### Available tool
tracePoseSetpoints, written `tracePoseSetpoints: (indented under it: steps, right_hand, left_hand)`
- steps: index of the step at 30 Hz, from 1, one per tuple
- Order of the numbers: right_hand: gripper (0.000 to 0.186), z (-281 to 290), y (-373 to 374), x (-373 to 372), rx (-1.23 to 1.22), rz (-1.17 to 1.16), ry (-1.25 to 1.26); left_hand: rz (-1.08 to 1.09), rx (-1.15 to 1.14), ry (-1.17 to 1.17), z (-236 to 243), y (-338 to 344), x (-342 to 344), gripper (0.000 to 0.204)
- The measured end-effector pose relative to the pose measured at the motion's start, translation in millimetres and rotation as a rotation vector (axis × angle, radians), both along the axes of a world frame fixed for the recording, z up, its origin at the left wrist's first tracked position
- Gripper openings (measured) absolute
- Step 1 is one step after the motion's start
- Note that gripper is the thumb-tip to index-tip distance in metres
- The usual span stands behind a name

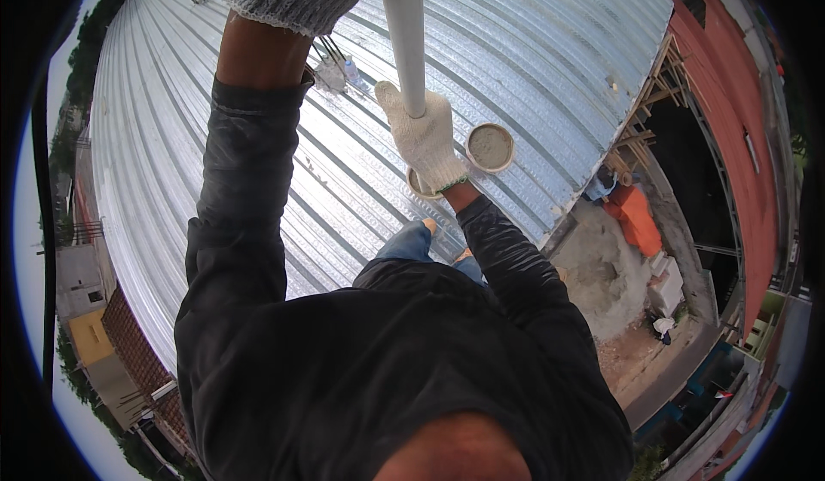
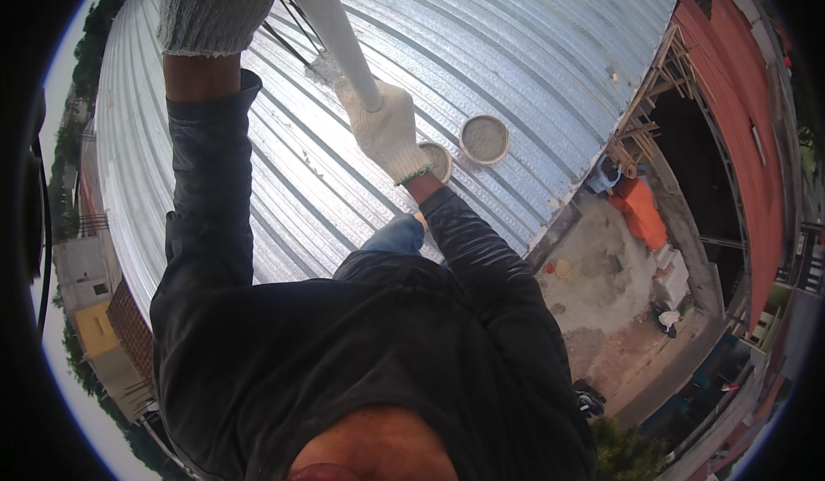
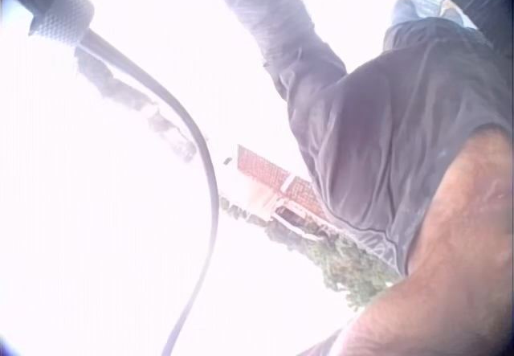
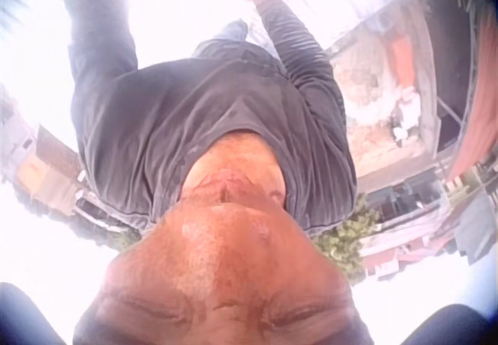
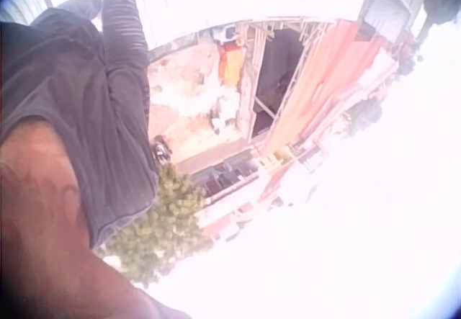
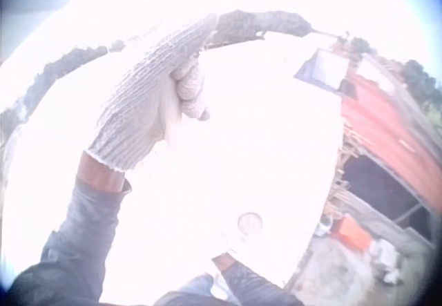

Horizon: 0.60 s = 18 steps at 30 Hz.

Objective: The person walks on a corrugated metal roof, places a PVC pipe, then uses a trowel to scoop cement from a bucket and applies it along the roof edge. The person continues to apply cement along the edge while walking.

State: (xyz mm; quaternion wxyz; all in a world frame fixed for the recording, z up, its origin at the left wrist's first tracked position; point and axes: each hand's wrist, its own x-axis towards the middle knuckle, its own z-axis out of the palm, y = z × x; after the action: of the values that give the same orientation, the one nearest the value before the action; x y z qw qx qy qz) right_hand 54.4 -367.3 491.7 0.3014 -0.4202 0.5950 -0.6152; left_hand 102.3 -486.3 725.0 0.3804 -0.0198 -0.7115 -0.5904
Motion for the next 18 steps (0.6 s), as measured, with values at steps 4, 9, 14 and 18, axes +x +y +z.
tracePoseSetpoints:
  steps: [4, 9, 14, 18]
  right_hand:
    - [0.051, -37, 15, 13, 0.081, 0.007, -0.023]
    - [0.050, -40, 11, 25, 0.154, 0.094, -0.086]
    - [0.049, -42, -7, 36, 0.202, 0.194, -0.161]
    - [0.046, -59, -25, 48, 0.161, 0.229, -0.101]
  left_hand:
    - [0.029, 0.027, 0.111, 12, 18, 10, 0.035]
    - [0.142, -0.029, 0.110, 40, 25, 20, 0.031]
    - [0.209, -0.156, 0.052, 33, -14, 39, 0.029]
    - [0.279, -0.025, 0.037, 15, -33, 48, 0.029]
